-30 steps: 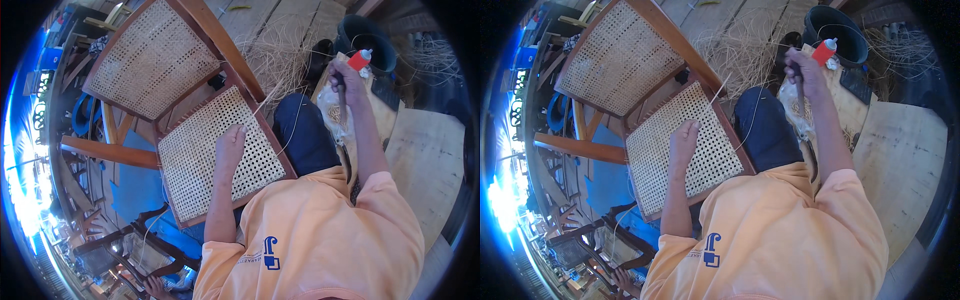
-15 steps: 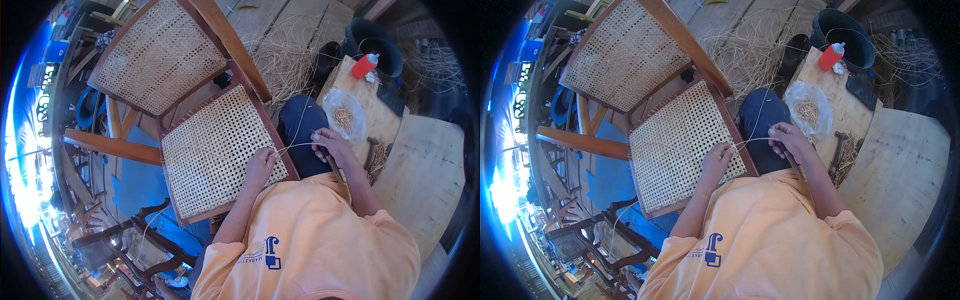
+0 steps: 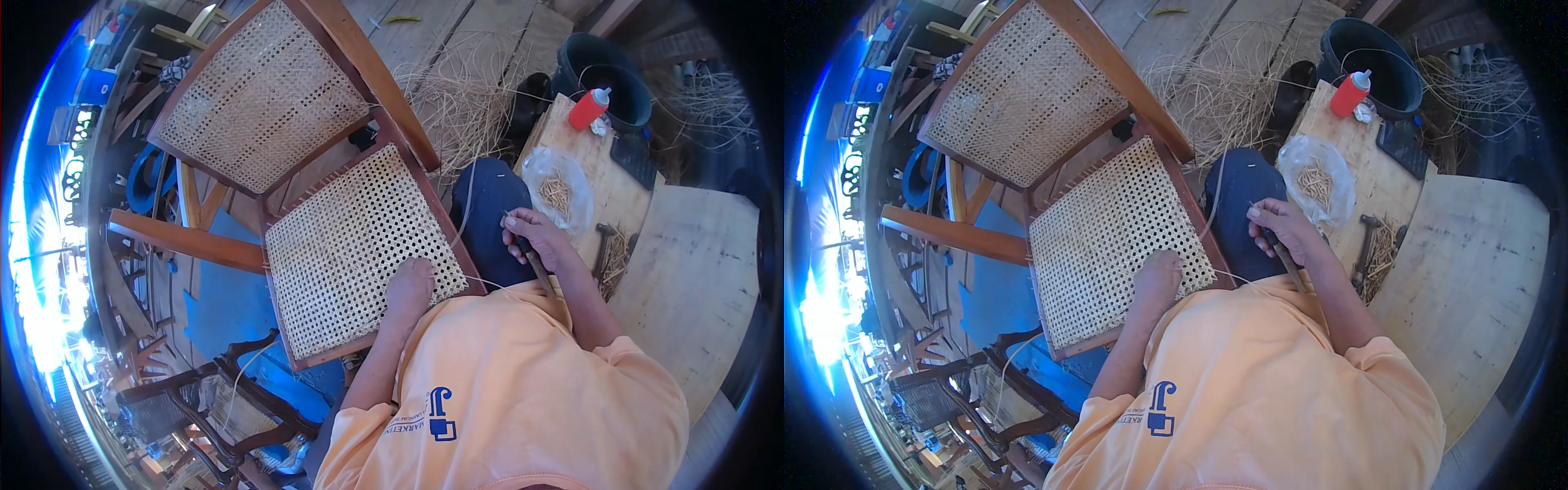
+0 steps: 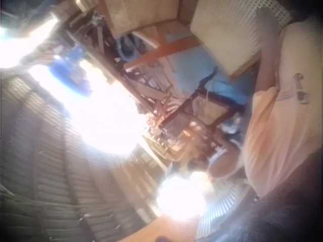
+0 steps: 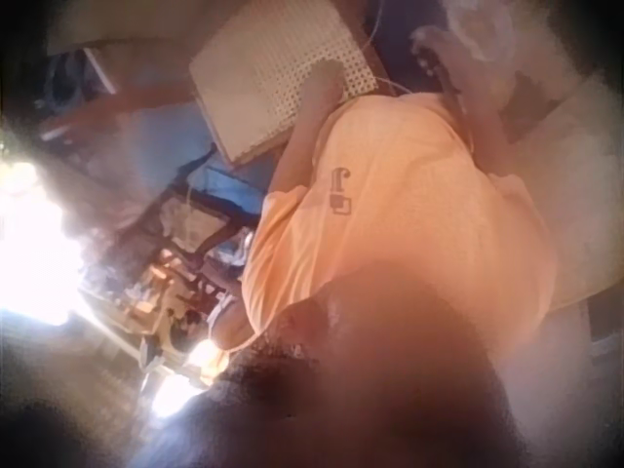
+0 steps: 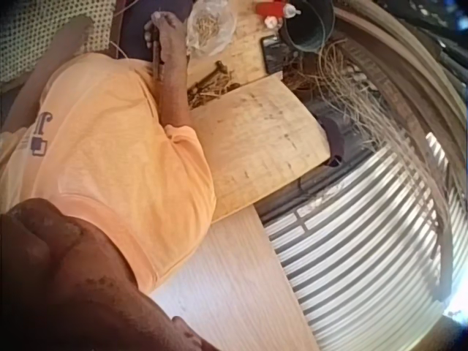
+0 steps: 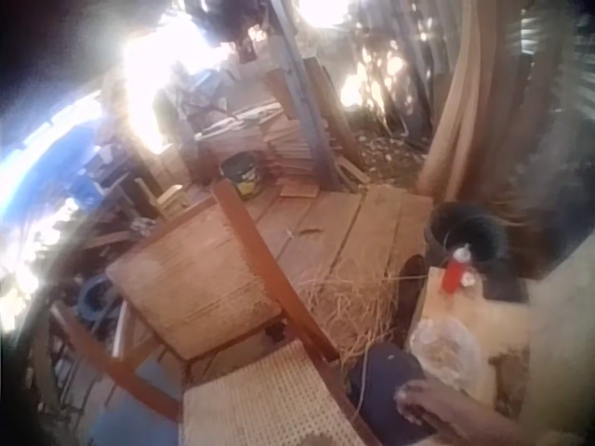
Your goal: Caning the seat of a wooden chair by weaving and trimming cane strips.
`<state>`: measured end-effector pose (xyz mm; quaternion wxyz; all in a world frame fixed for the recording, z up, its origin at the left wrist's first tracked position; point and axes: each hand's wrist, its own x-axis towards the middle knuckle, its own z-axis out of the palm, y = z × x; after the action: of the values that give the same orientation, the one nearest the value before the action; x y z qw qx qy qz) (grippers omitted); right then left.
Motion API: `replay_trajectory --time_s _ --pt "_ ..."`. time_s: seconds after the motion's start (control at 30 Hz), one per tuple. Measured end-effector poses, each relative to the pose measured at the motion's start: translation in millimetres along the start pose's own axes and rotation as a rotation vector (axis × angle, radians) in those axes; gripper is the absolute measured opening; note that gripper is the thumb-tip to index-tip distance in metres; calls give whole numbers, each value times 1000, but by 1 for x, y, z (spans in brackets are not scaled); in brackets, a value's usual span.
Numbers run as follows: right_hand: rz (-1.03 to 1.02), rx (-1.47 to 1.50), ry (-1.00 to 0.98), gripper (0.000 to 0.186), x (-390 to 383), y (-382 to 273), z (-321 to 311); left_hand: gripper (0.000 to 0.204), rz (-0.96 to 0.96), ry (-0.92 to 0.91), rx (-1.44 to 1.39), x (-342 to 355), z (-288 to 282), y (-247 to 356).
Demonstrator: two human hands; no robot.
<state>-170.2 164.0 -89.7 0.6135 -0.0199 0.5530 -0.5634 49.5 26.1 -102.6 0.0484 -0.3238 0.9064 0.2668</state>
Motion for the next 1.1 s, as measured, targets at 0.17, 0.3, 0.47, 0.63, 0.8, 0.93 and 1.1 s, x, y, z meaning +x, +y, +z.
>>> replay_trajectory --time_s 0.17,0.3,0.47,0.63,0.8,0.93,1.1 --pt "-67 -48 -81 20 2 -9 16 20 -151 166 -302 22 -44 20" --pt "-266 -217 -124 21 15 -22 45 23 -180 40 -797 47 -67 10" --pt "-359 -17 -166 17 30 -37 89 22 -157 -38 -989 51 -85 30" --pt "-525 115 28 15 49 -53 78 23 -66 -137 -639 51 -92 32" --pt "-956 3 542 21 41 -159 -19 22 -271 -31 -467 34 -106 -17" --pt "-858 -177 496 23 32 -188 -53 20 -350 10 -601 29 -99 -40" --pt "-329 -468 72 27 51 -92 7 17 -396 46 -840 40 -96 -6"
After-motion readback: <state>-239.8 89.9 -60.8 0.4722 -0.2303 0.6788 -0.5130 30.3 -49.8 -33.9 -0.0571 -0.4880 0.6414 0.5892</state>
